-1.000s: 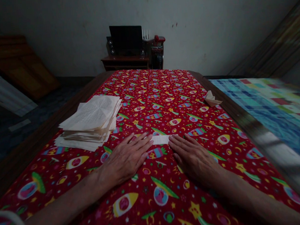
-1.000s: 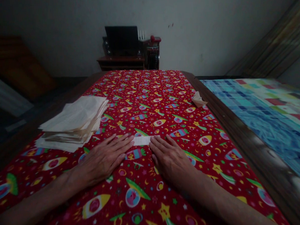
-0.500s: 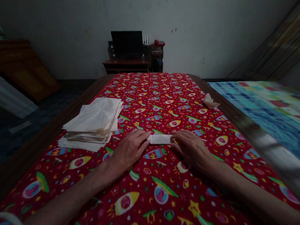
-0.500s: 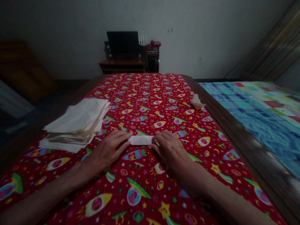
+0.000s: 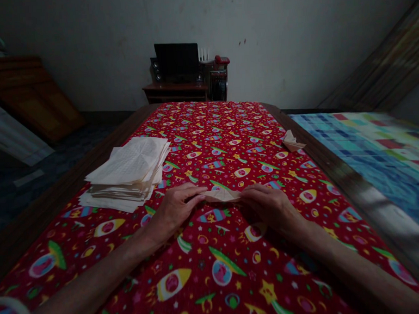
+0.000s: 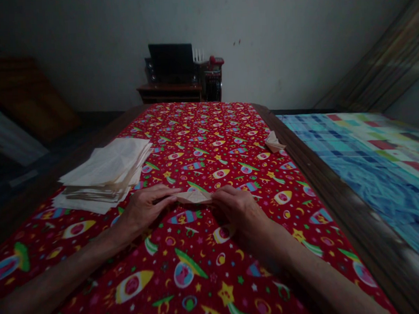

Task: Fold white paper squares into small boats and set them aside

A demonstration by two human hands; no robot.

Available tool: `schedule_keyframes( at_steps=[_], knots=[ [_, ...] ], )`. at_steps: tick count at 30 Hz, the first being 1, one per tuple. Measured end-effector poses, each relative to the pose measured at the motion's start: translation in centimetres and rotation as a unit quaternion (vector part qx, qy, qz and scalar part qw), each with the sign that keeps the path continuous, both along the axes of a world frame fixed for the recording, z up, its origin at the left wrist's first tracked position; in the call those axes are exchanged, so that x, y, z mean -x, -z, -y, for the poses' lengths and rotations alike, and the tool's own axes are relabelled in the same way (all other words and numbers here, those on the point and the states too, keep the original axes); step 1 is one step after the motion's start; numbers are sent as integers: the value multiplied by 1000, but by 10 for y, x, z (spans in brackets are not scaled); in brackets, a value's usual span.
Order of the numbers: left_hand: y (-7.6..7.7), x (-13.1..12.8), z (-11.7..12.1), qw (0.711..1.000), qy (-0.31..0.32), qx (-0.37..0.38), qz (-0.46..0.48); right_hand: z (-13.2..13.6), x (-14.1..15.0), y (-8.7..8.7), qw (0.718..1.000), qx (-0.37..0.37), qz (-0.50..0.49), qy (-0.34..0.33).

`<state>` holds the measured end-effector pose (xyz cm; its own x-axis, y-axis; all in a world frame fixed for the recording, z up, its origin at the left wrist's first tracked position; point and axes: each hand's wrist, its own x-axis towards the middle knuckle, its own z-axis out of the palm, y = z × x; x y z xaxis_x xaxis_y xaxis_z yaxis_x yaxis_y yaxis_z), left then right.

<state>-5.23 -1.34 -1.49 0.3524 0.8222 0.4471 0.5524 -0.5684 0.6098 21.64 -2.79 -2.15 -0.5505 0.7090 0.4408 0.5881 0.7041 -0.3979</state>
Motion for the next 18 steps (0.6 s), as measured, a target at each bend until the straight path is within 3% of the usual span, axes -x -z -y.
schedule_keyframes(
  at_steps=[11,18],
  knots=[
    [-4,-13,3,998,7,47,28,2,8,-6,999,15,30,-31],
    [-3,-13,6,996,-4,83,38,3,12,-4,1000,0,26,-18]
  ],
)
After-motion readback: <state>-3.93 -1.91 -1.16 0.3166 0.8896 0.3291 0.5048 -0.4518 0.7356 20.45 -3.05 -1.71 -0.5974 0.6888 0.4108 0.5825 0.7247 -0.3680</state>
